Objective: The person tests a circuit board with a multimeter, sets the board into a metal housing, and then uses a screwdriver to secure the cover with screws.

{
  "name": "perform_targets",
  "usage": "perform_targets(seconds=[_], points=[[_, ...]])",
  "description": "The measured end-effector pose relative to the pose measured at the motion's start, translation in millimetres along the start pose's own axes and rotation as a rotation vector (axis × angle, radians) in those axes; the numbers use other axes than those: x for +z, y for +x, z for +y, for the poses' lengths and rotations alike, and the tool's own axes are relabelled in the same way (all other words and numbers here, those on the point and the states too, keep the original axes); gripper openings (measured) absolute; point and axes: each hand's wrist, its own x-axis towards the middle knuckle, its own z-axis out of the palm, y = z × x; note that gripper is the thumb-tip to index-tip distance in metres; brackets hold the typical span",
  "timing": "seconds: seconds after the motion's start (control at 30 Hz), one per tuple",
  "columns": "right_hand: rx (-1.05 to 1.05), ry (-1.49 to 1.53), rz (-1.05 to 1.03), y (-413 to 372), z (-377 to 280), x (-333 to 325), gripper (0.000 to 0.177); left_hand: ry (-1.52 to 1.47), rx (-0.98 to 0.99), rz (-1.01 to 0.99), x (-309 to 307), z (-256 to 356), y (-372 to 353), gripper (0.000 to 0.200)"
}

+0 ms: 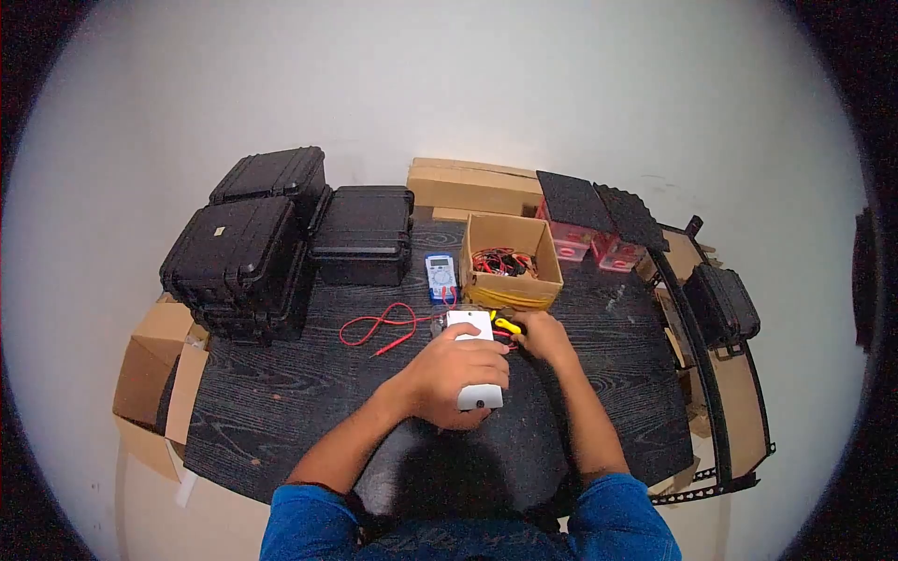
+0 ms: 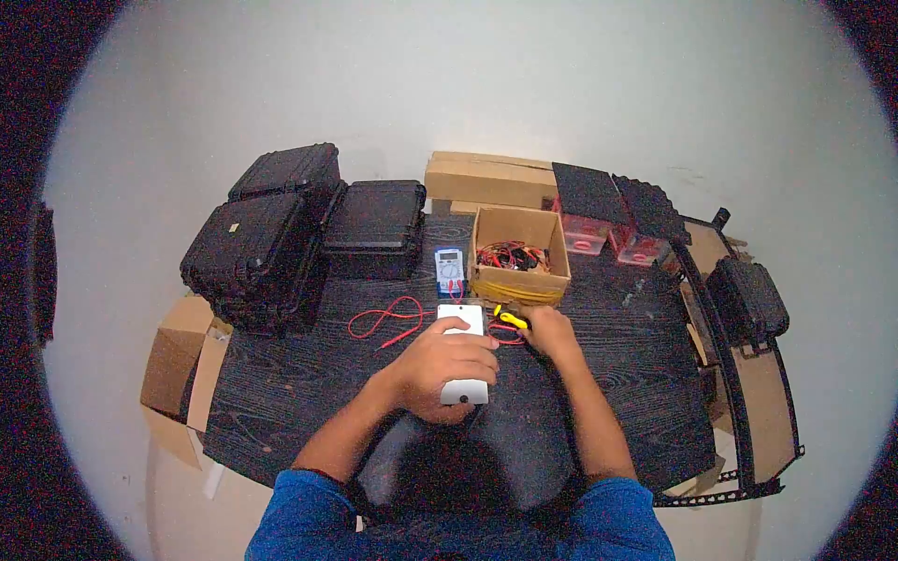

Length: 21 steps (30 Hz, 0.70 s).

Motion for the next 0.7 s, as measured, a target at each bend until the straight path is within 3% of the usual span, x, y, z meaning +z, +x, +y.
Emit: perform_targets(seconds=[0.23,0.33,0.43,0.53,0.7], points=[[-0.046,-0.121,-0.025,6,-11,-4,0.028,0.003,0.005,-0.004,1,-1,1,0.046],[-0.128,0.038,0.158,20,-35,-14,0.025,0.012,0.018,0.012,3,-2,1,0.046],[-0.356,0.051,0.12,46,-60,-14,0.026,0.005,0.026,0.011,2,-2,2,0.045],[-0.452,0.096,-0.106,68,-78,0,0.024,-0.002,0.029,0.019,4,-3,1,0.045],[-0.451,-0.179,-0.195,95,-83,27,0.026,0.001,0.024,0.016,1,-2,0,0.047]])
